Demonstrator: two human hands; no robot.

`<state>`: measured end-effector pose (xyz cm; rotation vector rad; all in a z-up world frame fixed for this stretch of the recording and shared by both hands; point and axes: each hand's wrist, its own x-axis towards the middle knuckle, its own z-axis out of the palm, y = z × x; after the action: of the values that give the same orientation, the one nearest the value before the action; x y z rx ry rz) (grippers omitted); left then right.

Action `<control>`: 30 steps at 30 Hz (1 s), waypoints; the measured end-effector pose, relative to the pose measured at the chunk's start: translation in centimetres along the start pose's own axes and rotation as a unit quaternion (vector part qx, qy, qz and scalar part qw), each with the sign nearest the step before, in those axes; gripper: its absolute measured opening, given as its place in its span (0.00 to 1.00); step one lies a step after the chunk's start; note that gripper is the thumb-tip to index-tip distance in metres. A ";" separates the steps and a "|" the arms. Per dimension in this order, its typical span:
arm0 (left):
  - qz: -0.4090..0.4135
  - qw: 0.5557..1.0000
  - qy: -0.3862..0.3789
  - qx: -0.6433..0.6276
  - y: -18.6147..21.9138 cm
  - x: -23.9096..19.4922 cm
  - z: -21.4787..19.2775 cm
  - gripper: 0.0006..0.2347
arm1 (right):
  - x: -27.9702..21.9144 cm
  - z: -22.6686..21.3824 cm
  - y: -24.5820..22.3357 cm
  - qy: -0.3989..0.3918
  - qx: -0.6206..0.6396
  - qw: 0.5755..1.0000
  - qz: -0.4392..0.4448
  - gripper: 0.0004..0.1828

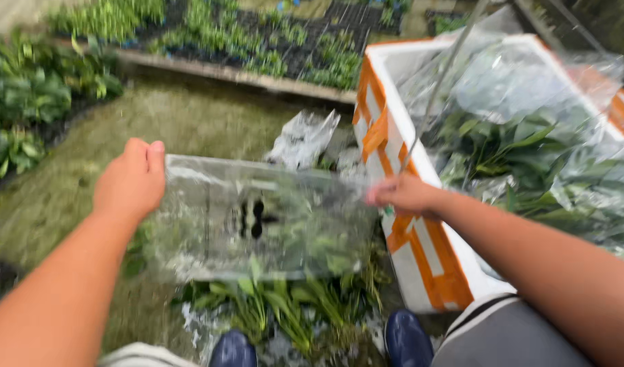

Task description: The person picks up bunches of aquatic plants, places them into plastic bags, and then organizes the bags inside a styrofoam box.

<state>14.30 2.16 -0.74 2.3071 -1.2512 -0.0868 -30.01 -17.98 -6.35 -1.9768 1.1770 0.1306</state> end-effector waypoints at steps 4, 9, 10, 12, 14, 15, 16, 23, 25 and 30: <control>-0.031 0.996 -0.068 0.049 -1.7 -1.3 -0.3 0.18 | 3.1 2.1 -1.5 0.119 0.085 0.987 -0.070 0.08; -0.008 0.995 -0.046 -0.088 -0.6 -4.6 -2.1 0.20 | 1.9 5.3 -5.8 0.141 0.142 0.978 -0.056 0.06; 0.004 0.989 -0.140 -0.052 0.5 -5.8 -2.7 0.25 | 1.9 5.8 -6.2 0.132 0.151 0.979 -0.043 0.06; 0.023 0.974 -0.226 -0.018 0.6 -6.1 -2.8 0.36 | 2.1 5.9 -7.4 0.131 0.158 0.978 -0.036 0.07; 0.107 0.933 -0.295 0.177 -2.0 -5.0 -1.4 0.13 | 3.0 6.4 -8.6 0.171 0.028 0.983 -0.056 0.10; 0.102 0.934 -0.294 0.174 -3.3 -4.6 -1.5 0.13 | 3.6 6.4 -9.4 0.168 0.024 0.984 -0.058 0.10; 0.085 0.945 -0.285 0.133 -4.7 -4.2 -1.4 0.12 | 4.2 6.7 -10.2 0.176 -0.028 0.980 -0.091 0.10; -0.114 0.942 -0.278 -0.151 -11.5 -10.1 -1.7 0.45 | 14.3 17.0 -20.1 0.114 -0.022 0.961 -0.250 0.10; -0.116 0.949 -0.247 -0.158 -15.9 -10.4 2.2 0.43 | 15.6 20.0 -25.8 0.088 -0.030 0.947 -0.307 0.10; -0.142 0.979 -0.107 -0.098 -27.4 -16.3 5.9 0.13 | 13.3 28.1 -38.1 0.043 -0.071 0.939 -0.333 0.08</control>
<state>24.27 24.97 -21.45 2.3296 -0.9521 -0.5465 15.30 1.04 -8.76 -2.4213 0.5012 -0.2294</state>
